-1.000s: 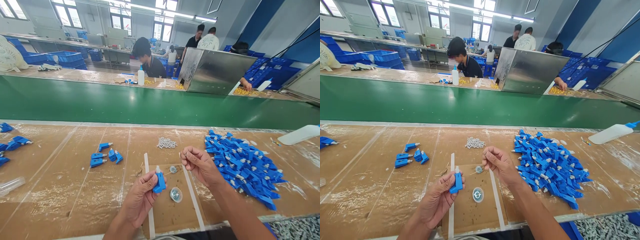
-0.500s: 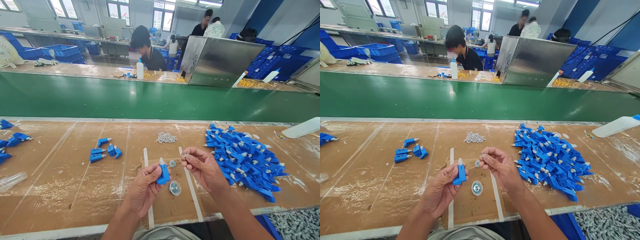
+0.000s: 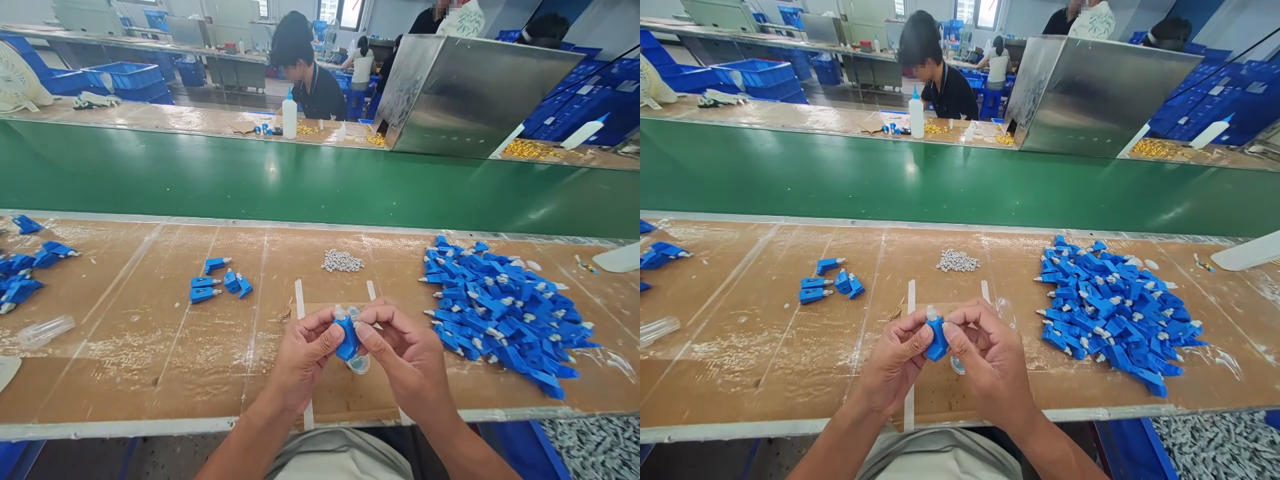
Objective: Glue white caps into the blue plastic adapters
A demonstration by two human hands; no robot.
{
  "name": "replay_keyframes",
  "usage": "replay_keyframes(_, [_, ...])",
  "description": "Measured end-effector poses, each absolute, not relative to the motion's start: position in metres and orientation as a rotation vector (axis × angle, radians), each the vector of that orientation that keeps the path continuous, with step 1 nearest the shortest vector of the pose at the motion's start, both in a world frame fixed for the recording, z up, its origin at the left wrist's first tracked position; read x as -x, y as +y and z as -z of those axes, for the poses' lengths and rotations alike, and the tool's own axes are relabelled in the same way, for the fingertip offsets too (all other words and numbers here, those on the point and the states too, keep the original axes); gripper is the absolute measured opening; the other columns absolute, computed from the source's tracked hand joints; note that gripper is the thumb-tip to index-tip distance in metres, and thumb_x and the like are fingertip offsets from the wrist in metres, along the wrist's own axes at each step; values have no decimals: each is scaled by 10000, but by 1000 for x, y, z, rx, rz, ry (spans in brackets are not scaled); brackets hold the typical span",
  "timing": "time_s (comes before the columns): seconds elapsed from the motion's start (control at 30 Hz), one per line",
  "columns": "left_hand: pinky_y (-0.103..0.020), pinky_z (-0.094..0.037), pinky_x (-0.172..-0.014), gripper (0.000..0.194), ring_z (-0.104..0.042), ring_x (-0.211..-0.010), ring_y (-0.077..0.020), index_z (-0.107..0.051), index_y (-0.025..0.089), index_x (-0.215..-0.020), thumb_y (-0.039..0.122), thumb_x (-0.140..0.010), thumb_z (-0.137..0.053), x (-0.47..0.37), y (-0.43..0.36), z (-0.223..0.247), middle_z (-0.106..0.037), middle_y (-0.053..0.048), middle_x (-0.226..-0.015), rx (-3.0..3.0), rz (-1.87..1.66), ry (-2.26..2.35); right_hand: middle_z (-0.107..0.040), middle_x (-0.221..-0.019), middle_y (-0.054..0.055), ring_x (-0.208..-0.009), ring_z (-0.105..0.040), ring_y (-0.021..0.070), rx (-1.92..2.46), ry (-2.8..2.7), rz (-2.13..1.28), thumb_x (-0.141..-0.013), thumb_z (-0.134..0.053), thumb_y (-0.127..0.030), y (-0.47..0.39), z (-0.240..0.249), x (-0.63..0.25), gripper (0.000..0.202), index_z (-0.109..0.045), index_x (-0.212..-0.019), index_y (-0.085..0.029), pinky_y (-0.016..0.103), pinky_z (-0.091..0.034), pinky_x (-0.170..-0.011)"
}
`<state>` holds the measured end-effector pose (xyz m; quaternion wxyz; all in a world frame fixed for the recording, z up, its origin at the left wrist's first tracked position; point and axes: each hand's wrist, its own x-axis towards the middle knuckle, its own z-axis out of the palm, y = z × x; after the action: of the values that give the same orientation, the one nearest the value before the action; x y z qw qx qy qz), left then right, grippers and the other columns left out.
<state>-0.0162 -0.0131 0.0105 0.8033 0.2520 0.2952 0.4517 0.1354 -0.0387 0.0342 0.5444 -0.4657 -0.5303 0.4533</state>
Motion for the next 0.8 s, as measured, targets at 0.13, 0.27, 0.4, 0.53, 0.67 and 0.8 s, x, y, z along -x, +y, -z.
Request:
replay_keyframes(0.13, [-197,-494,-690,341,-624,-771,-123,-814,160,-1014,354,-741,-873,16,-14,-9,-755,-83,-913,-572,-975,621,-572,-891,23,-738,-618,136,1139,-1289,-1008,-972,-641,-285,-40,-31,-131,100,-697,-938,-210,240,-543,-626])
replay_keyframes(0.27, [-205,-496,-720,318,-617,-784,-124,-820,176,-1020,360,-763,-856,16,-14,-7,-749,-68,-866,-604,-996,619,-591,-885,31,-772,-622,158,1215,-1381,-903,-976,-634,-278,-42,-28,-131,95,-690,-947,-207,265,-538,-642])
replay_keyframes(0.4, [-200,-480,-729,278,-595,-772,-108,-818,196,-1043,353,-813,-814,16,-15,-4,-736,-43,-839,-653,-1032,629,-608,-870,28,-790,-612,169,1265,-1473,-742,-969,-637,-243,-43,-25,-130,58,-687,-955,-218,286,-530,-676])
replay_keyframes(0.53, [-217,-478,-741,239,-581,-761,-111,-820,205,-1028,336,-830,-798,17,-17,-1,-715,-22,-813,-733,-1095,691,-618,-870,27,-791,-607,171,1304,-1532,-673,-961,-644,-232,-42,-24,-130,45,-686,-947,-223,290,-527,-692])
replay_keyframes(0.67, [-232,-476,-725,243,-566,-740,-123,-823,177,-1002,349,-834,-787,20,-15,-2,-685,-27,-775,-813,-1075,711,-616,-870,30,-789,-615,167,1324,-1546,-739,-965,-642,-256,-40,-26,-133,76,-686,-918,-217,279,-533,-674])
replay_keyframes(0.8, [-225,-458,-687,236,-535,-700,-116,-816,139,-904,360,-825,-790,24,-12,-6,-640,-25,-728,-826,-1025,694,-607,-856,22,-788,-626,160,1336,-1556,-813,-966,-640,-275,-42,-26,-135,103,-677,-890,-216,272,-538,-683])
